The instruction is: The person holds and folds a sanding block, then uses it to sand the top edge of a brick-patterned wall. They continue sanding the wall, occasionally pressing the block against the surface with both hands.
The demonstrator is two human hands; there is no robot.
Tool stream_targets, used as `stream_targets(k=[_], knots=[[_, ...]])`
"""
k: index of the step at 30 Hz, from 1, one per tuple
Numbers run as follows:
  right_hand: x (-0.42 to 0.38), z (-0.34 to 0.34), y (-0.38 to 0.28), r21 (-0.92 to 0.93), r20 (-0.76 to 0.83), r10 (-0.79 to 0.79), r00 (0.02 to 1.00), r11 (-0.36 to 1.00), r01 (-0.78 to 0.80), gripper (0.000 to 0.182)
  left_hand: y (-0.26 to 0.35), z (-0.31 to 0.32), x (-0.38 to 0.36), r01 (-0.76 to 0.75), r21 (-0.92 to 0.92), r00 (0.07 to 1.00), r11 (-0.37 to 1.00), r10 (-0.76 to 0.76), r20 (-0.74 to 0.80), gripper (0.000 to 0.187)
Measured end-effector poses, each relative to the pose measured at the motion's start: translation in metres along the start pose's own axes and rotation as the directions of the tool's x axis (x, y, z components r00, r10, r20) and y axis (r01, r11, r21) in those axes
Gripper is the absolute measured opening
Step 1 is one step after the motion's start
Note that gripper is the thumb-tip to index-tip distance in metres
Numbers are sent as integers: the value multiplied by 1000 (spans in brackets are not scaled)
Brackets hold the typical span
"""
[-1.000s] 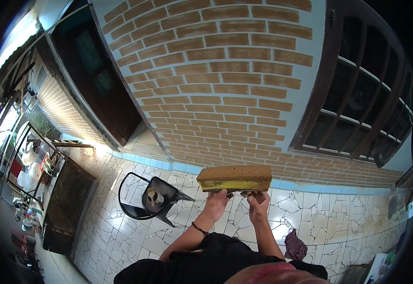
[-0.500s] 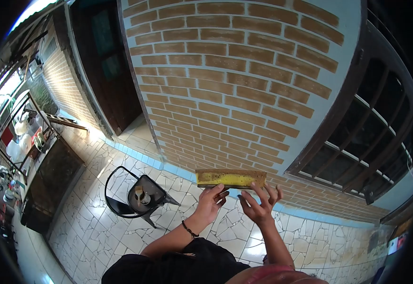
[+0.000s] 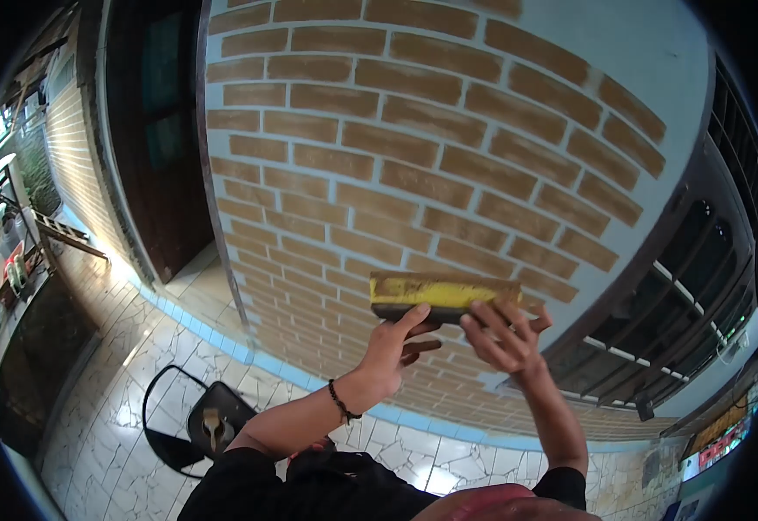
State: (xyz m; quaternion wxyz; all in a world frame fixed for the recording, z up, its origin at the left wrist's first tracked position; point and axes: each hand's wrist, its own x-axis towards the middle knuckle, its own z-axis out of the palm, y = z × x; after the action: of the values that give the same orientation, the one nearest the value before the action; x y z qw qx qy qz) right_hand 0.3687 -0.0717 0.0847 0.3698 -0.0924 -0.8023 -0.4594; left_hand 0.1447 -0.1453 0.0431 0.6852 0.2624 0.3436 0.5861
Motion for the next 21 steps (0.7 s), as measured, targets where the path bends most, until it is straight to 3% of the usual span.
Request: stream_targets(k=[2, 4, 6, 9, 10, 11, 12, 15, 19, 21], knots=[[44, 25, 37, -89, -58, 15, 998, 996, -20, 29, 45, -3, 34, -102, 64, 988, 993, 94, 126, 54], [89, 43, 83, -75, -69, 61, 996, 995, -66, 41, 90, -10, 59, -402, 138, 888, 905, 349, 300, 52], [140, 48, 126, -53, -43, 97, 994, 994, -100, 53, 136, -14, 81, -692, 130, 674, 710, 571, 468, 50], [212, 58, 188, -131, -69, 45, 997, 990, -54, 60, 204, -36, 112, -910, 291, 415, 297, 680, 604, 29], [231, 61, 206, -156, -68, 28, 997, 987, -39, 60, 219, -41, 123, -929, 344, 338, 134, 682, 648, 24], [249, 63, 222, -179, -72, 8, 997, 984, -21, 59, 229, -38, 131, -948, 256, 308, 191, 758, 575, 5], [266, 67, 238, -200, -76, -15, 997, 980, 0, 58, 239, -42, 139, -959, 260, 251, 114, 770, 587, 3], [307, 78, 280, -218, -83, -47, 995, 976, 28, 52, 264, -50, 162, -964, 247, 68, -100, 805, 590, 12], [336, 97, 328, -136, -83, -40, 996, 990, 29, 45, 295, -33, 170, -931, 235, -79, -280, 781, 619, 12], [342, 106, 338, -141, -79, -43, 996, 990, 32, 45, 301, -20, 179, -937, 185, -113, -295, 760, 640, 11]])
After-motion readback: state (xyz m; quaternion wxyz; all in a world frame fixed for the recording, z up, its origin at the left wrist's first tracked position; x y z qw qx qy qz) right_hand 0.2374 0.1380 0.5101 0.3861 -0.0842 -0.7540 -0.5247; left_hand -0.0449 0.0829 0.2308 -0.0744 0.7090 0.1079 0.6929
